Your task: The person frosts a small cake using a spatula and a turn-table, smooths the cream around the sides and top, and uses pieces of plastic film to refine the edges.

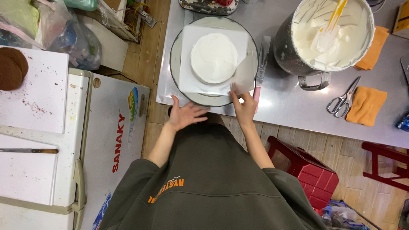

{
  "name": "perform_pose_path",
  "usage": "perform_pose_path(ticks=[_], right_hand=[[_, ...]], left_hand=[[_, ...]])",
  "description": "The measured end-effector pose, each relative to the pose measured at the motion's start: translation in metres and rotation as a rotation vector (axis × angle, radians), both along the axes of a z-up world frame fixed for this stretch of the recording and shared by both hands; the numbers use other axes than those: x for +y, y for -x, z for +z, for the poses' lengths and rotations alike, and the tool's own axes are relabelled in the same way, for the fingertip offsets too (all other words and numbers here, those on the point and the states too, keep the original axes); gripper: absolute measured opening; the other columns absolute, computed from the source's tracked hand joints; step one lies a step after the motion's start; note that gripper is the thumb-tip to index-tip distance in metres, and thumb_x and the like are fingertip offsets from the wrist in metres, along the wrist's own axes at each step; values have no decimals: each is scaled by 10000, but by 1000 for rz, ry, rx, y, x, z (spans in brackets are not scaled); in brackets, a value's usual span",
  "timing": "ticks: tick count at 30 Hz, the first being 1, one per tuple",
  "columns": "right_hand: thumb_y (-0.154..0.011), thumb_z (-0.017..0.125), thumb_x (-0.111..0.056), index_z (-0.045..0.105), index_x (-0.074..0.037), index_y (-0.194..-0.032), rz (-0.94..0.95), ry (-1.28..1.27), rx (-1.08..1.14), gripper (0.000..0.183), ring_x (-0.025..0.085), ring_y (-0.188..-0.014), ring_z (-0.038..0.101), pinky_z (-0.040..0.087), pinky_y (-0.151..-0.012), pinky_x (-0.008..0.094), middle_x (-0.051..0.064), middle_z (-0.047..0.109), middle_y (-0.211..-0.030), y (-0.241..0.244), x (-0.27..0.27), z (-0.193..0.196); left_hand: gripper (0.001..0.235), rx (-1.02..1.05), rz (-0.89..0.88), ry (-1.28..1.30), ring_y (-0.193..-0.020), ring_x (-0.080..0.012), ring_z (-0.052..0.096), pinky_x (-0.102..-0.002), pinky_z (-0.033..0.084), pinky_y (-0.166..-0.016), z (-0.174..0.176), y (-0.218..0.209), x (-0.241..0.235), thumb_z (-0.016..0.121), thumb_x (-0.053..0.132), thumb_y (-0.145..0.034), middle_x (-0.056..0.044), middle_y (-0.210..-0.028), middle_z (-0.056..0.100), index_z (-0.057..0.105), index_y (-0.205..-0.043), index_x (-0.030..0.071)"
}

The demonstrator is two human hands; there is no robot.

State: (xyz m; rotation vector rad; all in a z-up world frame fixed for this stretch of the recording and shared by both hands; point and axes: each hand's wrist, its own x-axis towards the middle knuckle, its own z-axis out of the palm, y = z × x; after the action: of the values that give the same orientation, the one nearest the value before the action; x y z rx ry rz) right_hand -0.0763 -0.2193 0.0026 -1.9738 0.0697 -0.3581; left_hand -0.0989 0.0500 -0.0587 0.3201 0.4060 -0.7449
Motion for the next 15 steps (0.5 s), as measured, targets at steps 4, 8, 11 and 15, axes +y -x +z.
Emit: perform_pose_path(ticks=[4,8,11,15], right_hand=[[-956,785,-59,735,0,-1186,31,27,-104,243,159,-954,758,570,-780,284,115,787,-1062,11,-1,-5],[-920,788,-81,746,-7,-1083,-14,-3,44,185,168,-942,781,560,-619,267,116,792,-1037,18,2,-10],[-933,779,-86,741,2,-1091,-12,-11,24,185,177,-969,774,573,-647,275,115,787,-1033,18,4,-9],[-944,774,-82,735,8,-1113,-8,16,27,195,172,-907,761,572,-667,275,114,782,-1001,9,2,-7]], left_hand=[[1329,-247,150,-399,-1507,-522,235,-692,215,-1200,24,-27,35,201,995,-653,-257,-1678,92,-19,-1637,130],[1360,-310,141,-290,-1557,-527,158,-724,183,-1200,14,-29,21,196,1011,-714,-297,-1709,72,6,-1642,34],[1306,10,112,-217,-1558,-553,83,-732,175,-1252,-11,-12,-15,176,982,-703,-276,-1702,2,-24,-1640,93],[1385,-271,2,-17,-1613,-428,16,-633,55,-1281,-21,-13,-5,155,1035,-692,-233,-1751,-31,-37,-1665,69]])
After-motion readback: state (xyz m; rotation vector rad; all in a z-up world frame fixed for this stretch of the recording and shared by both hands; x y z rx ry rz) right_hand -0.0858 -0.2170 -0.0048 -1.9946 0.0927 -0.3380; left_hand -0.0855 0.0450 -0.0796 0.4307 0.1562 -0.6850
